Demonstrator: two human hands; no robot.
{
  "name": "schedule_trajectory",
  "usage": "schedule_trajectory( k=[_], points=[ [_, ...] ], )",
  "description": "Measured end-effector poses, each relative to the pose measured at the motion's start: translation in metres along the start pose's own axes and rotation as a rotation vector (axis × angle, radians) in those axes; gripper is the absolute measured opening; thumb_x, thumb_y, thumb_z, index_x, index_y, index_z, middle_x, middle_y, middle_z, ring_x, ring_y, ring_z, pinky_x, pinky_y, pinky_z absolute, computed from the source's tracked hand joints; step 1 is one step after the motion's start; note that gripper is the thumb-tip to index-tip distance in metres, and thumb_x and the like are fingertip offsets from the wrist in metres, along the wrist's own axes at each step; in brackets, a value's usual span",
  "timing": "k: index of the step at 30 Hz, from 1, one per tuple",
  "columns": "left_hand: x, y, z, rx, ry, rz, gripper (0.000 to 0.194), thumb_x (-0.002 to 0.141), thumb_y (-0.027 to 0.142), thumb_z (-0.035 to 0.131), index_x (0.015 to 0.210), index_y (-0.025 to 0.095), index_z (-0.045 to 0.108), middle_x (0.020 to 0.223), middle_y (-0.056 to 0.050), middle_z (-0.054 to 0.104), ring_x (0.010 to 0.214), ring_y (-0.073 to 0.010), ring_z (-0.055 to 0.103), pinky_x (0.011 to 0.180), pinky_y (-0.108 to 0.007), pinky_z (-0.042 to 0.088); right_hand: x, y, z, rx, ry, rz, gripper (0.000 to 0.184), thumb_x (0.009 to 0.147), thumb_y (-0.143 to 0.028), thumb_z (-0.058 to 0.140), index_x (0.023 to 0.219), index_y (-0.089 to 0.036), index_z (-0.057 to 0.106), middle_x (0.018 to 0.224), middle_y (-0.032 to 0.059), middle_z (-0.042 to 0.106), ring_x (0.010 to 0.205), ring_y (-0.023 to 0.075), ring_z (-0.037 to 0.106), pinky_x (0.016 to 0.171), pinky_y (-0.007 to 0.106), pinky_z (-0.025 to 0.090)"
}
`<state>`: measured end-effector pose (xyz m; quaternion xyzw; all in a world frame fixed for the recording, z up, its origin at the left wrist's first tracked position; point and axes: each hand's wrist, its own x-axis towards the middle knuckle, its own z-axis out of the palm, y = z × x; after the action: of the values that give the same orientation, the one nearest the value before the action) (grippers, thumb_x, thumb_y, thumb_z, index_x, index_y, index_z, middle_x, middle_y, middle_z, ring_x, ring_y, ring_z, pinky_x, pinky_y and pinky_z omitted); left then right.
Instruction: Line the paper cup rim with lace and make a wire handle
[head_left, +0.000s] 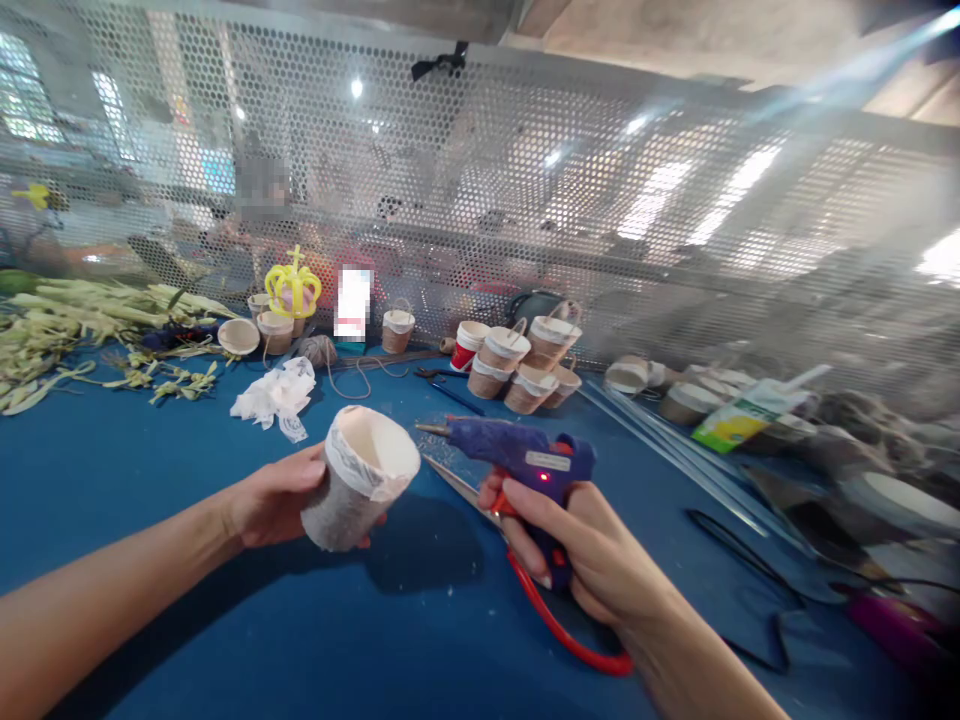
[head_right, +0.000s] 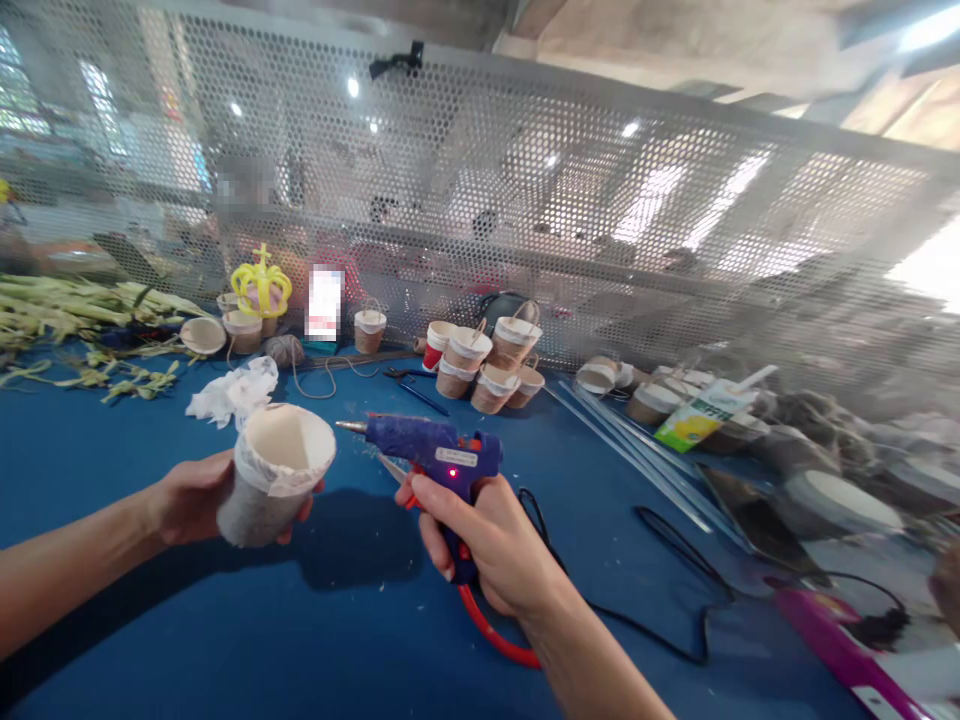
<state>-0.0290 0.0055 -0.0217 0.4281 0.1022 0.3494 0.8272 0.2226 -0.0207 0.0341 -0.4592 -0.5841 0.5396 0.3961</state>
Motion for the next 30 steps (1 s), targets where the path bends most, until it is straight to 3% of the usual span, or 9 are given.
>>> schedule_trajectory(
  k=[8, 14, 19, 23, 30],
  points=[
    [-0.002, -0.001, 0.002, 0.005, -0.029, -0.043, 0.055, 0.065, 0.042, 0.067, 0.112, 0.016, 0.056, 0.099, -0.012, 0.064, 0.086, -0.0217, 0.060, 0.072, -0.031, 0.050, 0.003, 0.012, 0.007, 0.091, -0.113, 0.095, 0.032, 0.078, -0.042, 0.052, 0.073, -0.011, 0.057, 0.034, -0.0062, 0.041, 0.029, 0.0039, 0.028, 0.034, 0.019, 0.019],
    [-0.001, -0.002, 0.001, 0.021, -0.055, -0.047, 0.057, 0.067, 0.046, 0.064, 0.113, 0.015, 0.054, 0.093, -0.011, 0.065, 0.079, -0.0197, 0.061, 0.067, -0.028, 0.050, 0.000, 0.009, 0.001, 0.035, -0.206, 0.059, 0.029, 0.078, -0.040, 0.054, 0.075, -0.012, 0.058, 0.036, -0.0066, 0.042, 0.030, 0.0034, 0.030, 0.035, 0.018, 0.023],
    [0.002, -0.009, -0.001, -0.031, -0.023, -0.162, 0.057, 0.070, 0.056, 0.054, 0.107, 0.013, 0.057, 0.088, -0.012, 0.066, 0.074, -0.0207, 0.062, 0.058, -0.027, 0.051, -0.001, 0.004, -0.002, -0.063, -0.092, -0.043, 0.028, 0.078, -0.039, 0.054, 0.073, -0.012, 0.057, 0.036, -0.0063, 0.043, 0.031, 0.0039, 0.033, 0.036, 0.018, 0.028],
    [0.007, -0.009, 0.003, -0.064, -0.015, -0.246, 0.066, 0.073, 0.065, 0.040, 0.101, 0.008, 0.060, 0.076, -0.012, 0.065, 0.060, -0.0163, 0.061, 0.045, -0.020, 0.047, -0.001, 0.001, -0.002, -0.225, -0.010, -0.078, 0.028, 0.076, -0.040, 0.056, 0.071, -0.013, 0.058, 0.036, -0.0050, 0.045, 0.035, 0.0065, 0.039, 0.039, 0.020, 0.036],
    [0.007, -0.001, 0.004, -0.042, 0.004, -0.311, 0.069, 0.075, 0.067, 0.033, 0.097, 0.009, 0.062, 0.066, -0.010, 0.064, 0.051, -0.0125, 0.058, 0.039, -0.016, 0.043, 0.000, 0.003, -0.005, -0.406, -0.024, -0.029, 0.030, 0.073, -0.042, 0.058, 0.063, -0.013, 0.060, 0.039, -0.0016, 0.051, 0.037, 0.0083, 0.045, 0.040, 0.021, 0.041]
  ],
)
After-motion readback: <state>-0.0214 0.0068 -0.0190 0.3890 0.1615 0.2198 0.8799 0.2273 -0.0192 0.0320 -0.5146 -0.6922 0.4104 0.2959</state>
